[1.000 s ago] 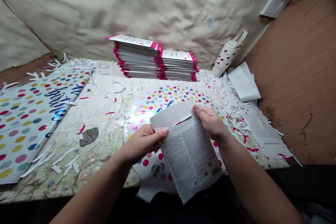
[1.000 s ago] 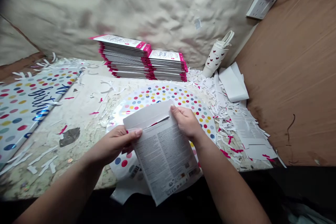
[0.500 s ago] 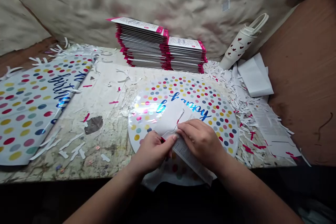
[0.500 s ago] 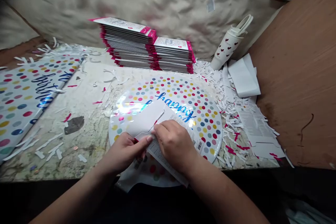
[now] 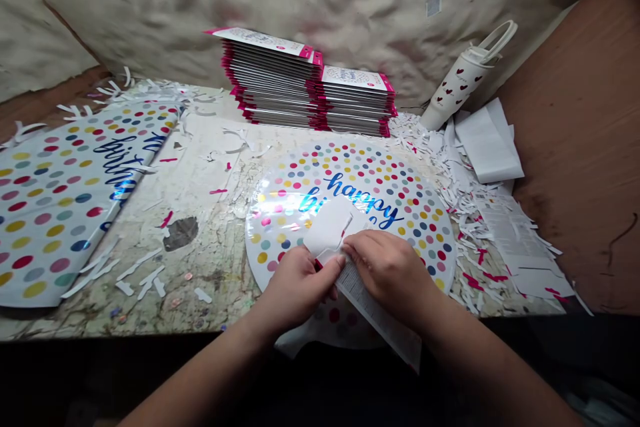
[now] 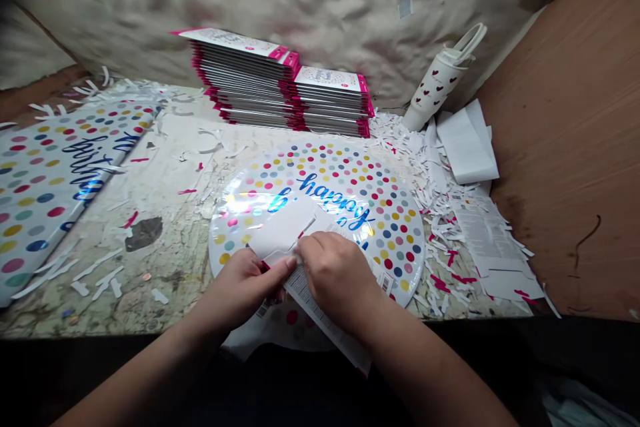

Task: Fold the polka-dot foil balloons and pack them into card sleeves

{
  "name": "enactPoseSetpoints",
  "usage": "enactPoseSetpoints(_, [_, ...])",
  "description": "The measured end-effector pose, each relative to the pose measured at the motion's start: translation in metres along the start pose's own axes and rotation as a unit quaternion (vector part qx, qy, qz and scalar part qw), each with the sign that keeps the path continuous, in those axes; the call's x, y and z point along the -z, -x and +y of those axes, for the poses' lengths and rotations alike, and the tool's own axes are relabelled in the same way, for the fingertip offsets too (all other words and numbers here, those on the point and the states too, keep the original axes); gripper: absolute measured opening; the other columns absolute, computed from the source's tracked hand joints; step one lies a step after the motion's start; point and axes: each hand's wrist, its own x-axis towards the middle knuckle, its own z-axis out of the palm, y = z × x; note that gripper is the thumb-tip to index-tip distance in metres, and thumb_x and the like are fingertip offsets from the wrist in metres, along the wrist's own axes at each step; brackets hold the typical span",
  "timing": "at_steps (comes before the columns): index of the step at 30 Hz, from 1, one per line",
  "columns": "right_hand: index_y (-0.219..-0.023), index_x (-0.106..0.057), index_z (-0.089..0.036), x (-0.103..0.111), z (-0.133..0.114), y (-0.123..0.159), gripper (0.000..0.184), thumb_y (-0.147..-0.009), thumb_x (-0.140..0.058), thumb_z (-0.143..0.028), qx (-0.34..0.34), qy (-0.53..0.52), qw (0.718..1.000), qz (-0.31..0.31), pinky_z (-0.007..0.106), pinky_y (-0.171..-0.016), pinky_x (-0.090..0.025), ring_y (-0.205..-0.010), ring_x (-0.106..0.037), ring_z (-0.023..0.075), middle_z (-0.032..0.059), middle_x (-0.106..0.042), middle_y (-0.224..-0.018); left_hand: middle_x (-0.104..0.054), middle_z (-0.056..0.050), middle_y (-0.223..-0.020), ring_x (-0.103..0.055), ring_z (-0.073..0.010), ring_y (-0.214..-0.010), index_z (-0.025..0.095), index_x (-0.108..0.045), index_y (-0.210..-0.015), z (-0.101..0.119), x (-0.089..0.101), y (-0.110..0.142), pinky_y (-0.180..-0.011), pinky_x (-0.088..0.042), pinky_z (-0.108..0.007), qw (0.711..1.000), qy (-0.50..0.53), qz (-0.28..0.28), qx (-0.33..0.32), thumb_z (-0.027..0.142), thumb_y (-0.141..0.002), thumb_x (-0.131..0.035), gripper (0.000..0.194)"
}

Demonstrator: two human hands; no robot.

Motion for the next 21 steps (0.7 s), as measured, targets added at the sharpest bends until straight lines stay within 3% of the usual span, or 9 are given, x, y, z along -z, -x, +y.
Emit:
enactPoseSetpoints(4, [-0.083,-0.06,-0.014,-0.002,0.004,0.001,0.018,-0.084,-0.043,-0.011,-0.032,-0.016,0.999,0.032,0.03,-0.07,-0.046,-0.078,-0.06,0.0202,0.0093,-0.064,-0.081,-0.056,-0.002,-0.046,-0.05,-0.011,-0.041,0.012,-0.058,-0.055,0.003,-0.001,0.0,-0.041,-0.038,-0.02,1.0,0.008,-0.016,0.02,0.044,-0.078,-0.055,0.04])
enactPoseSetpoints(8, [-0.094,-0.059,-0.019,0.004,0.01,0.004,0.019,-0.087,-0.043,-0.013,-0.038,-0.1,0.994,-0.005,0.026,-0.071,-0.047,-0.08,-0.061,0.016,0.0045,-0.067,-0.086,-0.058,-0.002,-0.047,-0.054,-0.013,-0.043,0.012,-0.06,-0.06,0.004,0.001,-0.001,-0.044,-0.043,-0.022,0.997,0.053,-0.02,0.044,0.044,-0.077,-0.056,0.037])
enactPoseSetpoints(12, [-0.081,-0.059,-0.016,0.006,-0.004,0.003,0.019,-0.084,-0.041,-0.009,0.011,0.031,0.999,-0.026,0.028,-0.062,-0.043,-0.07,-0.057,0.0182,0.0062,-0.062,-0.073,-0.058,-0.002,-0.047,-0.054,-0.0121,-0.044,0.013,-0.059,-0.055,0.006,0.001,-0.001,-0.043,-0.041,-0.02,0.999,0.01,-0.022,0.032,0.044,-0.078,-0.054,0.039])
enactPoseSetpoints(16, [-0.071,-0.054,-0.016,0.005,-0.011,-0.003,0.02,-0.08,-0.04,-0.006,0.053,0.161,0.985,-0.015,0.03,-0.053,-0.037,-0.062,-0.05,0.0196,0.0067,-0.055,-0.067,-0.055,-0.002,-0.042,-0.051,-0.0104,-0.041,0.013,-0.054,-0.047,0.005,-0.002,0.001,-0.04,-0.037,-0.018,0.999,-0.018,-0.025,0.012,0.042,-0.08,-0.052,0.044])
enactPoseSetpoints(18, [-0.072,-0.054,-0.016,0.013,0.005,0.001,0.018,-0.078,-0.04,-0.006,0.022,0.187,0.982,0.013,0.03,-0.054,-0.038,-0.064,-0.05,0.0201,0.0078,-0.055,-0.069,-0.059,-0.003,-0.046,-0.054,-0.0119,-0.043,0.012,-0.059,-0.055,0.003,0.001,0.001,-0.042,-0.041,-0.02,0.999,0.007,-0.03,0.027,0.042,-0.079,-0.053,0.039])
enactPoseSetpoints(21, [-0.076,-0.056,-0.016,0.037,0.043,0.022,0.016,-0.08,-0.042,-0.011,-0.138,0.248,0.957,0.061,0.032,-0.058,-0.042,-0.066,-0.053,0.0216,0.0094,-0.058,-0.071,-0.063,-0.003,-0.052,-0.057,-0.0135,-0.046,0.012,-0.064,-0.065,0.001,0.012,0.002,-0.045,-0.045,-0.022,0.999,0.019,-0.018,0.033,0.042,-0.079,-0.055,0.034])
